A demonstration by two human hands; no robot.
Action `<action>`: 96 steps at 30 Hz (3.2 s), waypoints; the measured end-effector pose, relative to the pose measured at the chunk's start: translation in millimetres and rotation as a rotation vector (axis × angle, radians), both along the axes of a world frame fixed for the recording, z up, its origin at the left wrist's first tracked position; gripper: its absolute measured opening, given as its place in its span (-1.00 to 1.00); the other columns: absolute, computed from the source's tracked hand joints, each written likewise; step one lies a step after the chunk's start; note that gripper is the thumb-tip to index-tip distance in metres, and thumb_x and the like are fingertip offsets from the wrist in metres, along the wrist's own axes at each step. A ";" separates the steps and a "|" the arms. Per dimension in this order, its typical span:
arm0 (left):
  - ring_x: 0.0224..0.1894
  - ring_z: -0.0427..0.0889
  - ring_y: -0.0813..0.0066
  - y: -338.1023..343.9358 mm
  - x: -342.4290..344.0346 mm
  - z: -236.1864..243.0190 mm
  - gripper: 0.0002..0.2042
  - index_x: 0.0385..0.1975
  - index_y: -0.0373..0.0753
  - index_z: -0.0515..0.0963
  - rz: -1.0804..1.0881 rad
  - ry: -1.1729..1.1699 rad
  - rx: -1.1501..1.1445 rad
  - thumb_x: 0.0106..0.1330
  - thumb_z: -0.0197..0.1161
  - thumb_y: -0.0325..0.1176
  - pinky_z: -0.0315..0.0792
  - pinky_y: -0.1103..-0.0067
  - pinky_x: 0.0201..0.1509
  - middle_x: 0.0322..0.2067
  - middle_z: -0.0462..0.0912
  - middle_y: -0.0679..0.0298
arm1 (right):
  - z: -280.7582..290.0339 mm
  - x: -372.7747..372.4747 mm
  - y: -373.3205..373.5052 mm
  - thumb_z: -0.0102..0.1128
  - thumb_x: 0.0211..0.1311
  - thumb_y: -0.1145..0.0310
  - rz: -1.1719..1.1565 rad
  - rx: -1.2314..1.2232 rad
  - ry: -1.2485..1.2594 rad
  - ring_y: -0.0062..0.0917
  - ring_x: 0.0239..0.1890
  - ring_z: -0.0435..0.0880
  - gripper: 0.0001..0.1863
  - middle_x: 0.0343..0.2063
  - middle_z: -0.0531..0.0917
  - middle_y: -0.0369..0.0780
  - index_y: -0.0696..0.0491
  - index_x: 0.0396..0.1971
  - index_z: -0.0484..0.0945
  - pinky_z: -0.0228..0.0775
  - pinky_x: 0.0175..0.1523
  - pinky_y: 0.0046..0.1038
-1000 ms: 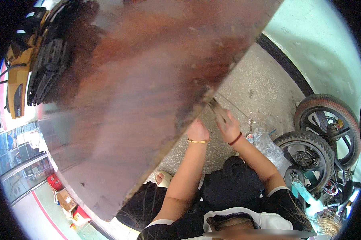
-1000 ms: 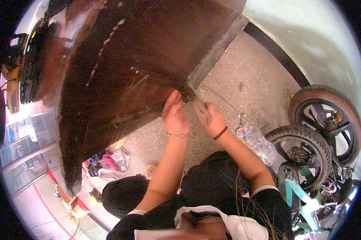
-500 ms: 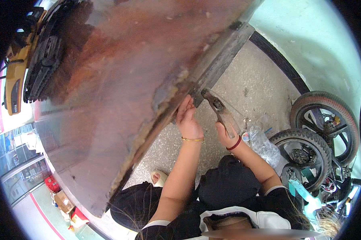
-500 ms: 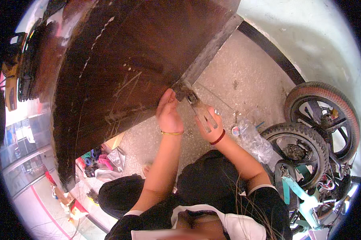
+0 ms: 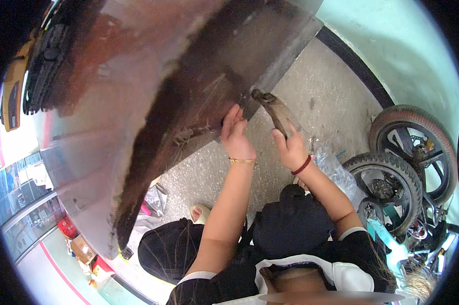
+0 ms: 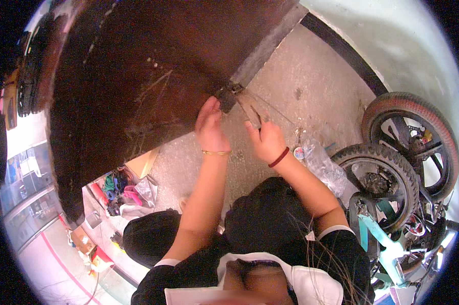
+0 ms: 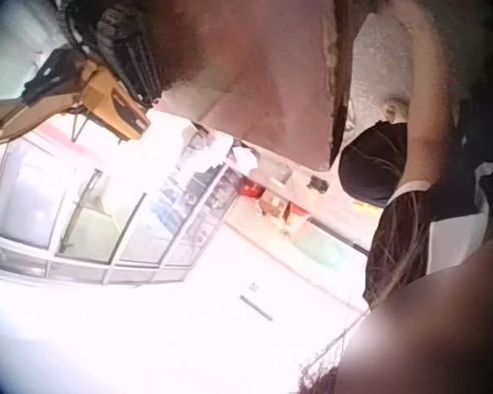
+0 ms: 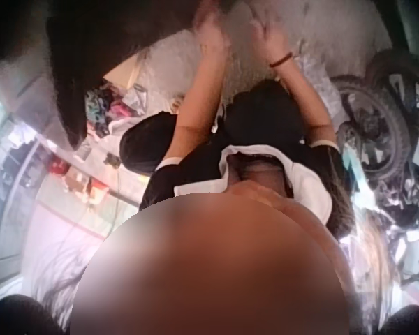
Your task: The person sits on the floor sorting small metal parts from a plastic bag into a jar. They then move to a wooden cabinet, pick up a hammer, and hammer a nail into the underside of the cabinet's side panel.
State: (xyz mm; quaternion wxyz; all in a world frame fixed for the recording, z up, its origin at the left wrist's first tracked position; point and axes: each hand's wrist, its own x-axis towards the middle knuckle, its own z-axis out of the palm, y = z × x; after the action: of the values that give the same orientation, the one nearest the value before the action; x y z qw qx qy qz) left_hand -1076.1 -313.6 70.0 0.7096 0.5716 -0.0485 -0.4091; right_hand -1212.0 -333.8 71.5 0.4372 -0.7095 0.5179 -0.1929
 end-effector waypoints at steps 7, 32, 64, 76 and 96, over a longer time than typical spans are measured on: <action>0.05 0.39 0.38 -3.1 1.2 0.0 -0.58 -0.03 -0.38 0.43 -0.026 -0.001 0.001 0.03 0.00 -0.59 0.22 0.53 0.14 -0.02 0.46 0.18 | 3.5 11.4 -4.9 -0.01 0.20 0.15 0.032 0.034 0.095 0.03 -0.43 0.54 -0.58 -0.51 0.55 0.12 0.22 -0.16 0.29 0.37 -0.34 -0.07; -0.10 0.37 0.48 26.2 8.5 13.2 -0.60 -0.08 -0.32 0.38 -0.340 -0.116 0.271 0.07 0.28 -0.40 0.27 0.59 0.00 -0.11 0.42 0.26 | 5.1 -3.2 -12.3 -0.06 0.30 0.25 -0.138 0.201 -0.296 -0.71 -0.75 0.33 -0.76 -0.75 0.38 -0.35 0.13 -0.26 0.29 0.18 -0.64 -0.62; 0.01 0.42 0.28 4.3 37.2 48.7 -0.33 0.03 -0.49 0.25 0.128 -0.866 0.108 -0.11 0.47 -0.49 0.30 0.43 0.13 0.03 0.40 0.04 | -3.3 -15.0 -5.7 0.00 0.20 0.11 0.118 -0.392 -0.142 -0.03 -0.28 0.54 -0.57 -0.43 0.56 0.06 0.12 -0.07 0.41 0.40 -0.23 -0.21; -0.04 0.45 0.26 4.6 41.5 38.0 -0.41 -0.07 -0.47 0.36 0.205 -0.913 0.096 -0.12 0.48 -0.43 0.29 0.40 0.13 -0.05 0.47 0.06 | 16.2 5.7 -16.7 0.01 0.17 0.25 0.137 -0.100 0.298 -0.04 -0.34 0.54 -0.63 -0.43 0.52 0.06 0.10 -0.06 0.33 0.42 -0.27 -0.19; -0.03 0.46 0.30 7.9 39.5 35.2 -0.44 -0.07 -0.46 0.38 0.206 -0.802 0.058 -0.09 0.46 -0.42 0.29 0.43 0.11 -0.05 0.49 0.08 | 45.6 11.0 -16.0 -0.04 0.21 0.15 0.169 -0.020 0.295 0.04 -0.42 0.53 -0.62 -0.51 0.55 0.09 0.09 -0.10 0.26 0.36 -0.32 -0.08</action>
State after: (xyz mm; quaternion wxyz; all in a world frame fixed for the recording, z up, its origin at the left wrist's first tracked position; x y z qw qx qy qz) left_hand -1036.6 -305.7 105.3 0.6553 0.7072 -0.2524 -0.0820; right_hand -1201.0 -349.8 117.1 0.3638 -0.7755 0.5131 -0.0545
